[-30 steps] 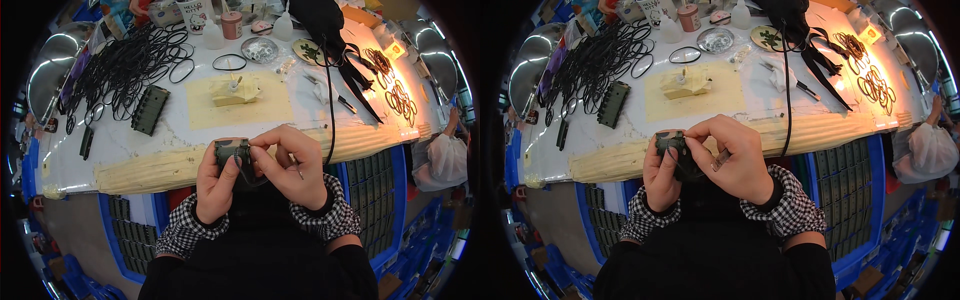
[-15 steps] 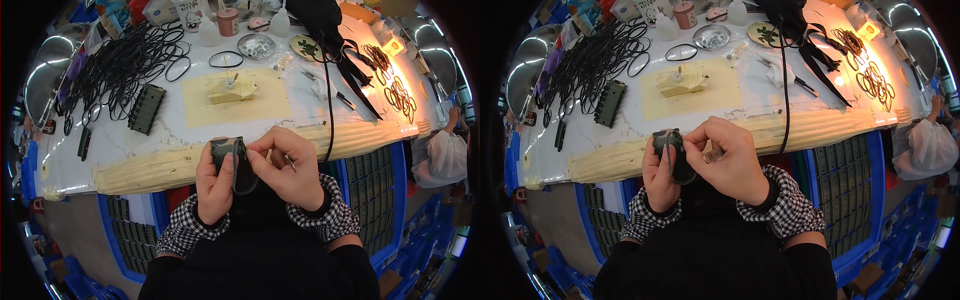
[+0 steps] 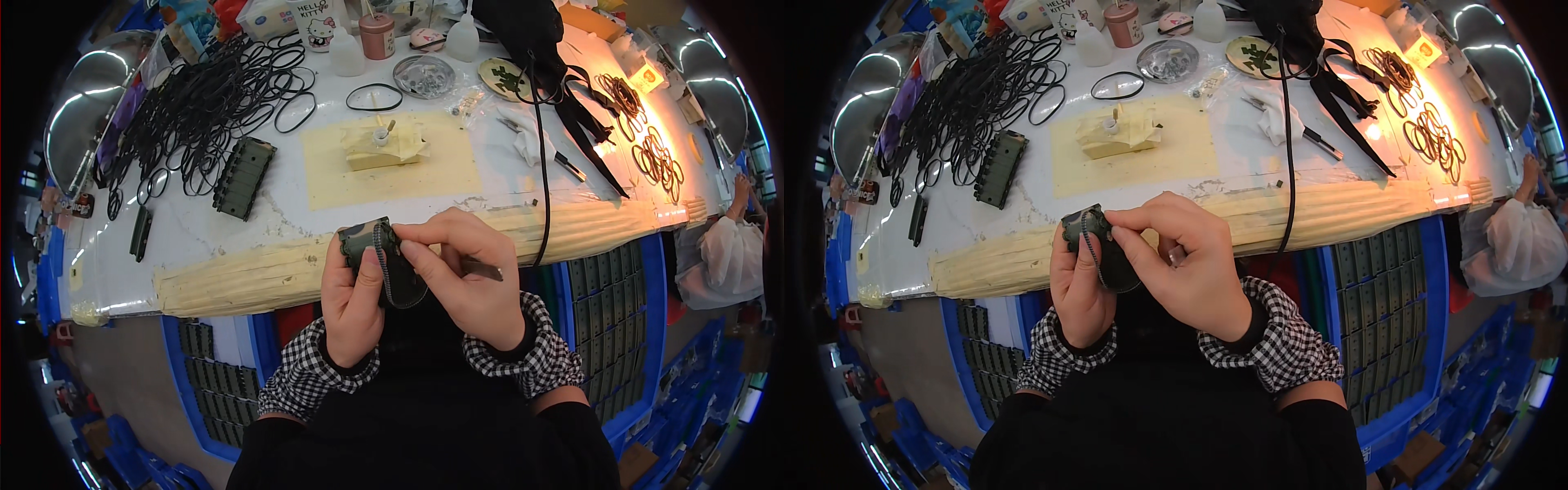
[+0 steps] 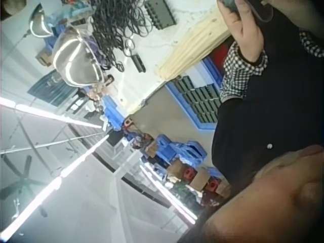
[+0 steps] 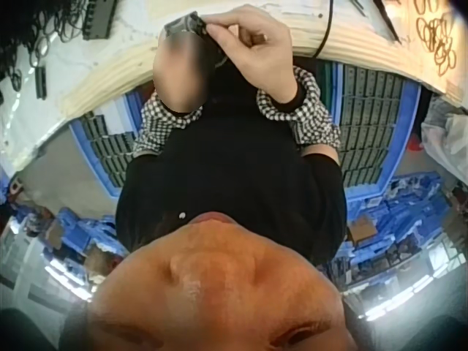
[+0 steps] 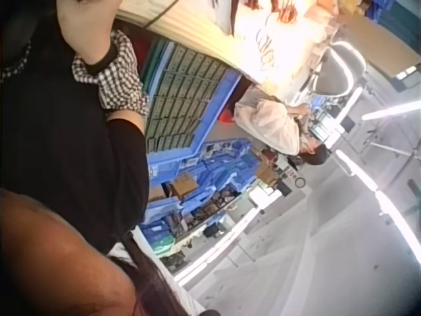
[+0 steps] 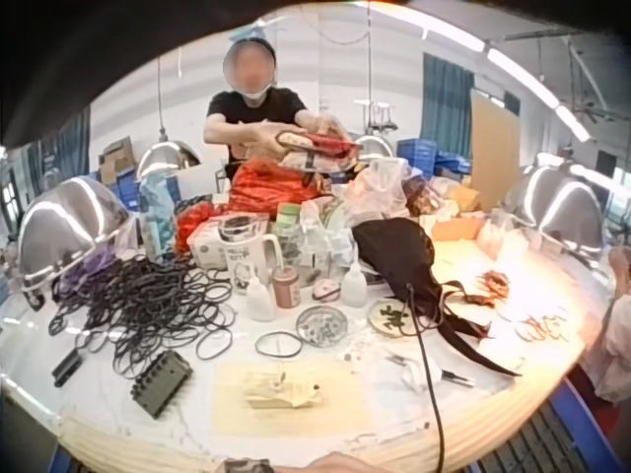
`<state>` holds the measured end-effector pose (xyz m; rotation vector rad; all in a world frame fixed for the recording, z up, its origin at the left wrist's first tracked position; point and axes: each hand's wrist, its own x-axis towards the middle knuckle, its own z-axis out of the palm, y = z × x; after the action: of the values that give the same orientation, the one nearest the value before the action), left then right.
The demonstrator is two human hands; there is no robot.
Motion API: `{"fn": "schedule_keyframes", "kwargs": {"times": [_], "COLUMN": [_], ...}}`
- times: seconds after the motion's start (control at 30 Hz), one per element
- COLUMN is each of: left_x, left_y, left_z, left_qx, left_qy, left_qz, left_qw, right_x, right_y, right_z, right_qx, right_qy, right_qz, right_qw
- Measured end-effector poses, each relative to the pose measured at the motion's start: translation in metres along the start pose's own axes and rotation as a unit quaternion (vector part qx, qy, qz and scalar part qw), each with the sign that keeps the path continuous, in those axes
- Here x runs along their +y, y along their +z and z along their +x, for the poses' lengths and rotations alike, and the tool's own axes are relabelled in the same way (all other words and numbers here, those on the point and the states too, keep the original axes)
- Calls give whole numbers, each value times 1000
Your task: The recorder is assembling small electronic components onto a connector housing using tweezers.
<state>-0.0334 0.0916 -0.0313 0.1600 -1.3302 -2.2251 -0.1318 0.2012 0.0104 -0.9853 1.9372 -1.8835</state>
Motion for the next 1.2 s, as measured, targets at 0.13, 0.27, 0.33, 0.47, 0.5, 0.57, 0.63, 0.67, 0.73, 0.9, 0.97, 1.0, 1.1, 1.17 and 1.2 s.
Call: {"fn": "schedule_keyframes", "kwargs": {"times": [0.13, 0.27, 0.33, 0.47, 0.5, 0.57, 0.63, 0.67, 0.73, 0.9, 0.97, 1.0, 1.1, 1.17, 1.2], "left_x": [1, -1, -1, -2, -2, 0, 2, 2, 2, 3, 3, 4, 8, 9, 9], "left_y": [1, 2, 3, 1, 1, 6, 6, 3, 2, 2, 3, 3, 4, 1, 0], "left_z": [0, -1, -1, -1, 0, 1, 1, 1, 1, 1, 1, 2, 3, 3, 3], "left_qx": [7, 25, 34, 46, 50, 46, 34, 24, 15, 21, 25, 27, 19, -4, -15], "left_qy": [2, -7, -8, -9, -13, -25, -31, -30, -27, -44, -61, -70, -88, -93, -96], "left_qz": [-4, -16, -15, -32, -43, -63, -69, -66, -59, -102, -120, -128, -154, -173, -184], "left_qw": [1000, 1000, 999, 998, 998, 997, 997, 997, 998, 994, 991, 989, 984, 981, 978], "right_x": [2, 0, 1, 1, 1, -1, 0, 0, 1, 4, 4, 3, -1, -4, -5], "right_y": [0, 6, 8, 5, 4, 2, 2, 2, 5, 6, 7, 7, 6, 7, 7], "right_z": [1, -1, -3, -2, -2, -1, -1, -2, -3, -6, -7, -7, -7, -7, -7], "right_qx": [-11, 19, 21, -4, -2, 1, 1, 1, -5, -19, -1, -1, 1, 3, 3], "right_qy": [51, -44, -60, -48, -46, -42, -61, -70, -87, -96, -97, -94, -82, -68, -71], "right_qz": [37, -44, -44, -17, -24, -38, -53, -61, -57, -49, -30, -31, -28, -17, -18], "right_qw": [998, 998, 997, 999, 999, 998, 997, 996, 995, 994, 995, 995, 996, 998, 997]}}
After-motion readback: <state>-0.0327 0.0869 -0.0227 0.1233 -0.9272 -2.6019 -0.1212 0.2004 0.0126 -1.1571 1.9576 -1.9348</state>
